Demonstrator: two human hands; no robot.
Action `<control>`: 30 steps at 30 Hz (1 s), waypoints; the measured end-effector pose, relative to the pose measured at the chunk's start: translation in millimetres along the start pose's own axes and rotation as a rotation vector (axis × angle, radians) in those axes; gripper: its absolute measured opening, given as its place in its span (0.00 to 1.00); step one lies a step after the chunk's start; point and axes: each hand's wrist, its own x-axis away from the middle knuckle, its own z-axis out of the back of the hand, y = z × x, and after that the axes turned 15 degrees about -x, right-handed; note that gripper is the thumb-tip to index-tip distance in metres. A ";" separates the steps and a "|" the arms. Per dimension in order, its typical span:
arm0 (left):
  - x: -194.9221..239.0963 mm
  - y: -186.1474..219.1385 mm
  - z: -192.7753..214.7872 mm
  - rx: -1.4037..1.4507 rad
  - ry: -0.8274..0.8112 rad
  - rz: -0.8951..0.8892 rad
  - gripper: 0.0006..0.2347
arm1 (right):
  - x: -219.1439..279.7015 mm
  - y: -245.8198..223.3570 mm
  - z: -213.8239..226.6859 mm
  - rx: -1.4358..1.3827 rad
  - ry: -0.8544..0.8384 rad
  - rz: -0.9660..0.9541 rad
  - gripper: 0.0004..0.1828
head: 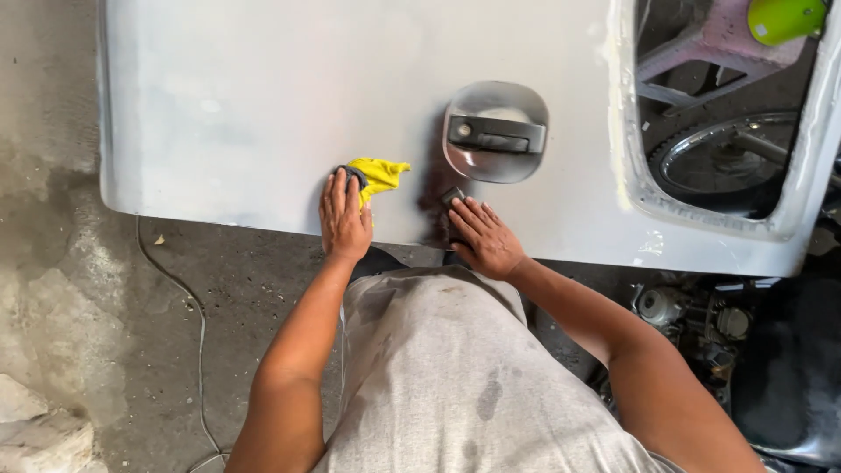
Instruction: Wet sanding a car door with sandpaper and a sponge in a workshop environment.
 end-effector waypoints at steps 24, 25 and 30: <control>-126.9 -233.9 -9.1 0.122 -0.073 -0.218 0.27 | -204.3 -141.9 -122.3 0.161 -0.130 -0.303 0.43; -126.2 -233.8 -10.0 0.124 -0.081 -0.224 0.27 | -230.2 -130.0 -104.8 0.156 -0.130 -0.311 0.43; -129.1 -231.0 -4.1 0.084 -0.096 -0.216 0.26 | -350.0 -49.0 -15.9 0.165 0.287 -0.522 0.42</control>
